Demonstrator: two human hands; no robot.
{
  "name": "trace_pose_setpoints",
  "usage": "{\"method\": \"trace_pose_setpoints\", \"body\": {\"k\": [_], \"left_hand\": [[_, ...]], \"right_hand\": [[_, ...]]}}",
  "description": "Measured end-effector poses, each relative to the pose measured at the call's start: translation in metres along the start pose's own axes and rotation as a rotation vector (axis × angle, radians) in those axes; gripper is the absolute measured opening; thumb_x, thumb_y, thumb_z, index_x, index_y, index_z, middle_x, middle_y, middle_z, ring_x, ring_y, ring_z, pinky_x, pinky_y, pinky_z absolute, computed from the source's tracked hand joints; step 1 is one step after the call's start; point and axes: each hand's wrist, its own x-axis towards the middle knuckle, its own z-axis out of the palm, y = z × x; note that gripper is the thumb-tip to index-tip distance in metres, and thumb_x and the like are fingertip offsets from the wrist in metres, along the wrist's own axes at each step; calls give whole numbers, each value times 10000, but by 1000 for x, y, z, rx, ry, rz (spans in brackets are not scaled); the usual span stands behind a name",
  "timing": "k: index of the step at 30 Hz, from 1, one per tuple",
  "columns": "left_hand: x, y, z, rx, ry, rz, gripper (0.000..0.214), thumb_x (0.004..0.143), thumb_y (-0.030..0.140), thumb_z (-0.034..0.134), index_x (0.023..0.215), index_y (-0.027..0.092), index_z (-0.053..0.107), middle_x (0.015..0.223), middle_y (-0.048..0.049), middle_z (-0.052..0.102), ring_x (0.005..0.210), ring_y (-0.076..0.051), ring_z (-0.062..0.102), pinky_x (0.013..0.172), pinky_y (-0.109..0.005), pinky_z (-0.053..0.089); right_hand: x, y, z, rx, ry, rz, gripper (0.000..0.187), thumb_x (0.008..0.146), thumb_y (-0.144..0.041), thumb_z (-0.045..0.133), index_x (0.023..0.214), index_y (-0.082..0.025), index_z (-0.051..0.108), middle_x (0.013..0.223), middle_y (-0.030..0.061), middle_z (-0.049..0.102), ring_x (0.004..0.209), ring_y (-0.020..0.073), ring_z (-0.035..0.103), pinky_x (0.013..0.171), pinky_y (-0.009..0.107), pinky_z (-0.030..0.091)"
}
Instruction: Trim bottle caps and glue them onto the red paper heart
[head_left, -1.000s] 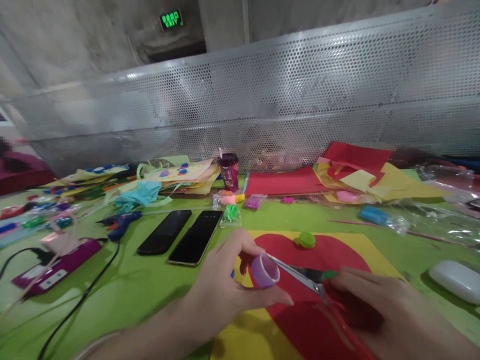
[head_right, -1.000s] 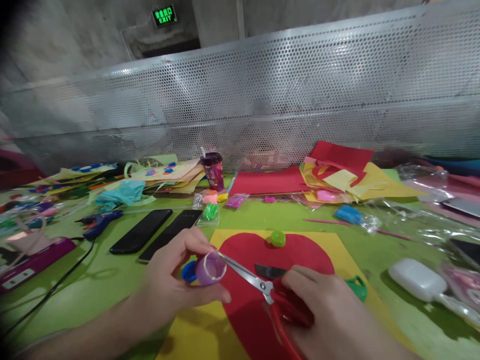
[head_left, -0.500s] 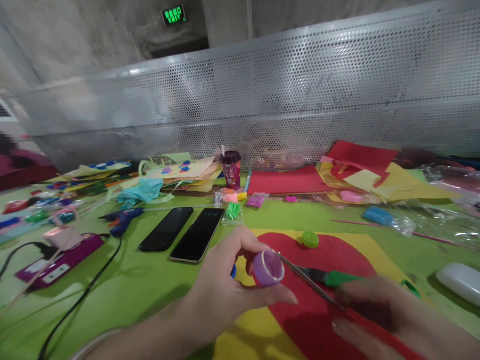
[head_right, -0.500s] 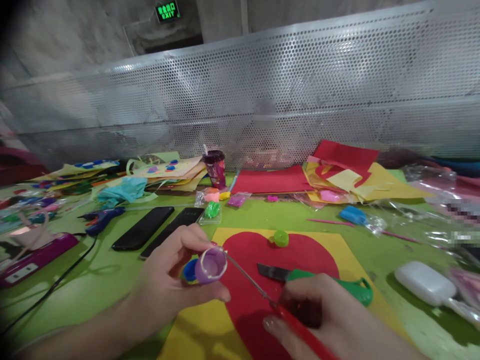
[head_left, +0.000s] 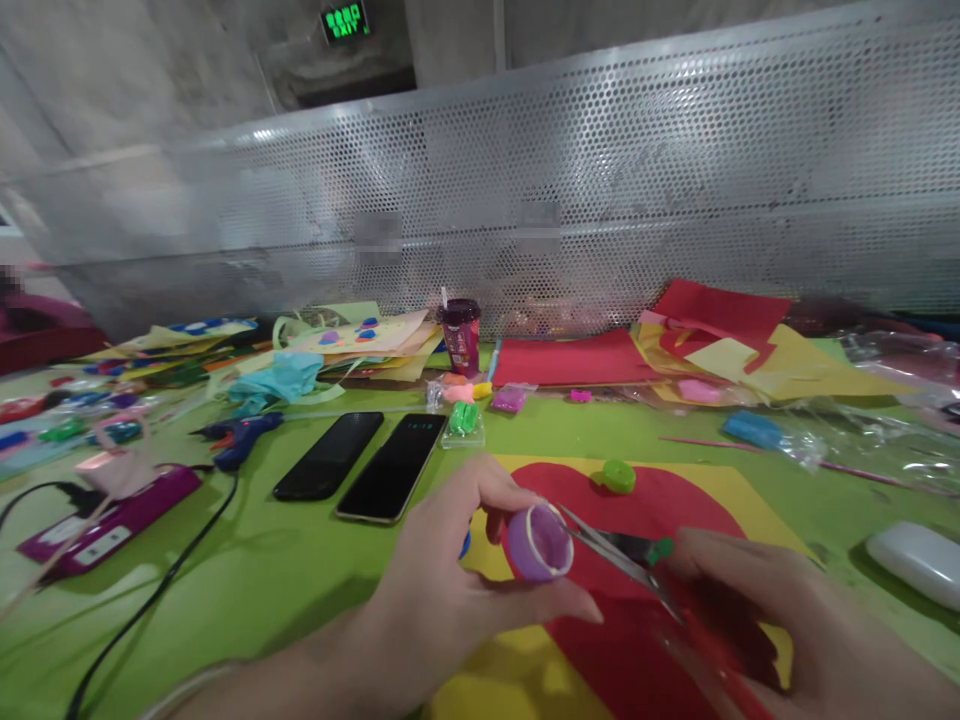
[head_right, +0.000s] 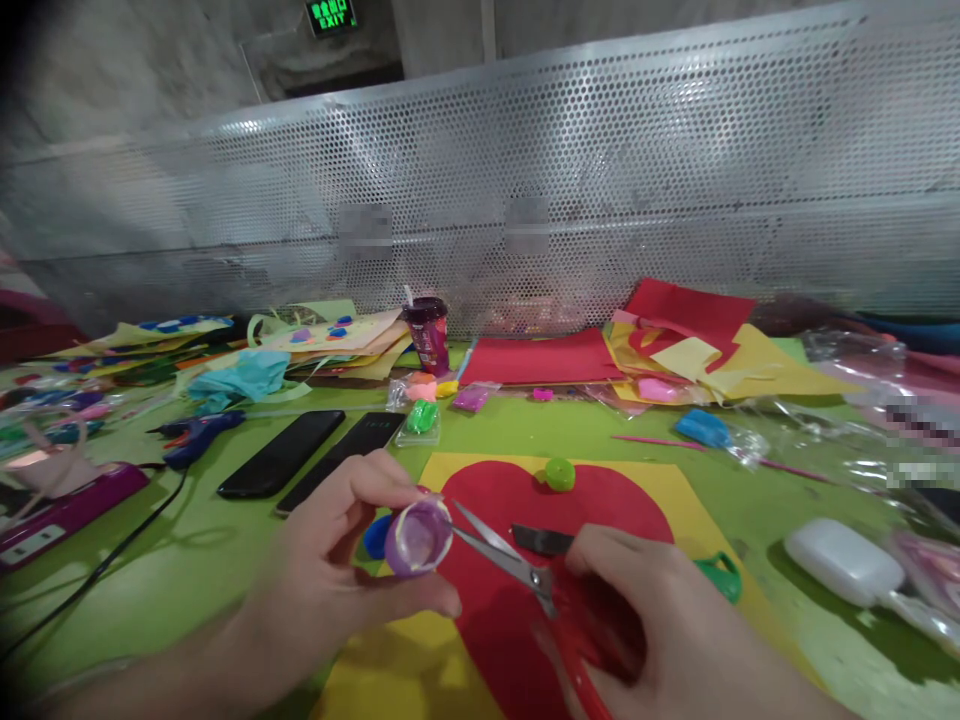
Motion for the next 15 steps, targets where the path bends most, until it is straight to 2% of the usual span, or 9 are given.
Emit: {"method": "trace_pose_setpoints", "body": {"k": [7, 13, 15], "left_hand": [[2, 1, -1, 57, -38, 26, 412, 617, 353, 849, 858, 230, 540, 730, 51, 561, 621, -86, 498, 553, -194, 410], [2, -1, -1, 105, -61, 48, 397, 635, 325, 844, 860, 230, 530, 748, 55, 553, 628, -83, 501, 567, -200, 406], [1, -1, -1, 116, -59, 44, 389, 639, 326, 841, 851, 225, 532, 744, 51, 556, 631, -87, 497, 567, -207, 409]], "right_hand": [[-3, 1, 0, -193, 10, -173, 183, 841, -280, 560, 673, -224, 513, 570, -42, 554, 373, 59, 441, 333, 160, 326], [-3, 0, 3, -243, 70, -196, 155, 835, -209, 500, 684, -216, 532, 571, -42, 581, 404, 64, 505, 370, 148, 349], [-2, 0, 5, -230, 76, -209, 191, 845, -220, 485, 656, -215, 514, 538, -45, 561, 376, 60, 475, 348, 153, 317]]}}
